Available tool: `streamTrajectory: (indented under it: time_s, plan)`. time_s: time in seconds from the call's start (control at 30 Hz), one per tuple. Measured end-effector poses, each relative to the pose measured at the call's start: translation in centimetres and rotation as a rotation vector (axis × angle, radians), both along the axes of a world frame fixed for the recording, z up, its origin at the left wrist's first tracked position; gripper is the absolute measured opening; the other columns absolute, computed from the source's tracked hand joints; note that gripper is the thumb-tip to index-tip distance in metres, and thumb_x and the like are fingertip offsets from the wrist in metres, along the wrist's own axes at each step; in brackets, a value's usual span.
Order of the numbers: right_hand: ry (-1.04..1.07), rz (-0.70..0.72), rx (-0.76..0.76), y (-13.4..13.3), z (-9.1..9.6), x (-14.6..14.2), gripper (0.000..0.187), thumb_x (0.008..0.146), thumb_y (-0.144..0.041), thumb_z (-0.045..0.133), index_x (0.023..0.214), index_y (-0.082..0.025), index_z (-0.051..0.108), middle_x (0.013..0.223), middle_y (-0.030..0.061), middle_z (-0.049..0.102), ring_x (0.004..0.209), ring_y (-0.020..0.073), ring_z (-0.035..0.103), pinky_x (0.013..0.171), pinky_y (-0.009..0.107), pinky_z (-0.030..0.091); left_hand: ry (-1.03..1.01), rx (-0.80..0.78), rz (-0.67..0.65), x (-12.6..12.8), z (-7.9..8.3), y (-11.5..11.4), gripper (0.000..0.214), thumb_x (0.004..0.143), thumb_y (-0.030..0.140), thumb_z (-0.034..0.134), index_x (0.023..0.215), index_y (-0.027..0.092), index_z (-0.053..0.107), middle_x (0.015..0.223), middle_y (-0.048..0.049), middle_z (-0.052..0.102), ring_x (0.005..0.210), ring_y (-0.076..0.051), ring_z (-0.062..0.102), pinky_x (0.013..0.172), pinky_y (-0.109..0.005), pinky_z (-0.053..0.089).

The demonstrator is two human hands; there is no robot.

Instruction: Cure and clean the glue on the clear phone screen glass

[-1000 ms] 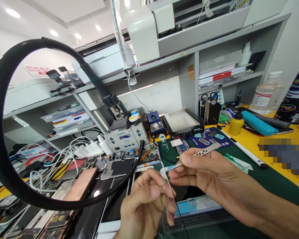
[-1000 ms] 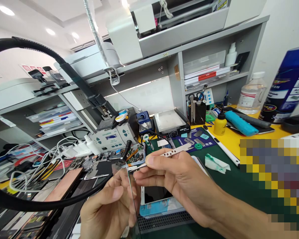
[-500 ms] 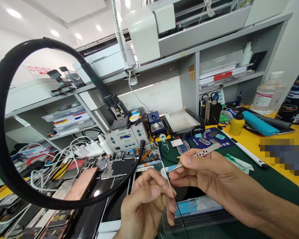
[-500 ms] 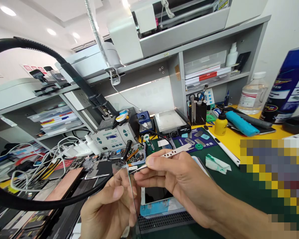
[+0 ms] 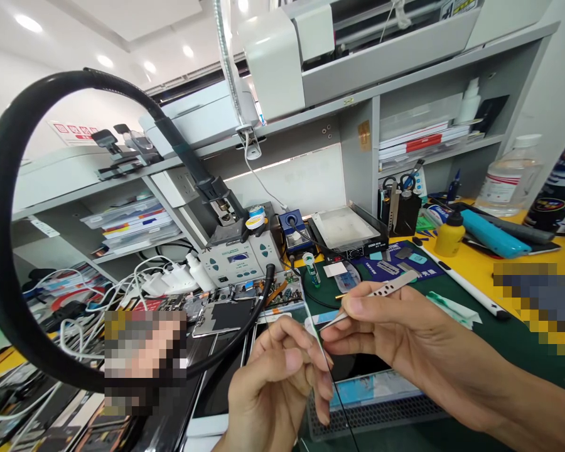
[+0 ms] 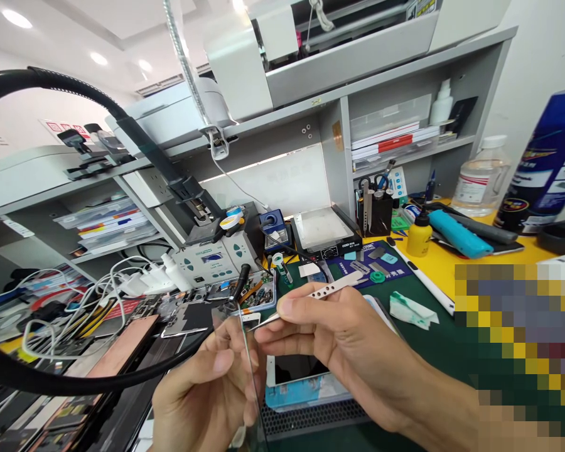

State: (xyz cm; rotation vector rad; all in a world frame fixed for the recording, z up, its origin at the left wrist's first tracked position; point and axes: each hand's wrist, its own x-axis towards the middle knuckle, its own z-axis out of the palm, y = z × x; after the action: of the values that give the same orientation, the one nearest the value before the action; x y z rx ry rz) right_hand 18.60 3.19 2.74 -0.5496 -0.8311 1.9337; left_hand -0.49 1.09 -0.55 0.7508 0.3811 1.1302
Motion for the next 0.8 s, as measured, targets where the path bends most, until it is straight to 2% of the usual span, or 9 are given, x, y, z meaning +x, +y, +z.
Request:
streamTrajectory:
  time_s: [0.33,0.57,0.8]
  plan:
    - [-0.027,0.025,0.003,0.0,-0.1,0.4,0.013,0.085,-0.027,0.077,0.078,-0.016,0.074,0.081,0.005,0.077,0.087,0.0199,0.076,0.091,0.034,0.059,0.011,-0.032,0.027,-0.3,0.1,0.6,0.013,0.084,0.015,0.06,0.083,0.012,0.072,0.08,-0.0069,0.074,0.062,-0.015,0.07,0.051,-0.022,0.059]
    - [-0.117,0.096,-0.001,-0.5,-0.5,0.3,0.015,0.085,-0.033,0.078,0.083,-0.018,0.076,0.086,0.0054,0.078,0.09,0.0217,0.076,0.087,0.036,0.061,-0.048,-0.07,0.181,-1.1,1.5,1.5,0.005,0.075,0.012,0.067,0.076,0.012,0.072,0.074,-0.0039,0.073,0.06,-0.014,0.066,0.047,-0.021,0.056]
    - [-0.18,0.131,0.003,-0.7,-1.0,-0.1,0.016,0.084,-0.034,0.078,0.08,-0.019,0.075,0.089,0.0065,0.078,0.095,0.0255,0.075,0.093,0.043,0.058,-0.06,-0.096,0.28,-1.3,2.0,1.7,0.005,0.07,0.009,0.064,0.073,0.012,0.068,0.071,-0.0032,0.069,0.058,-0.013,0.063,0.045,-0.021,0.055]
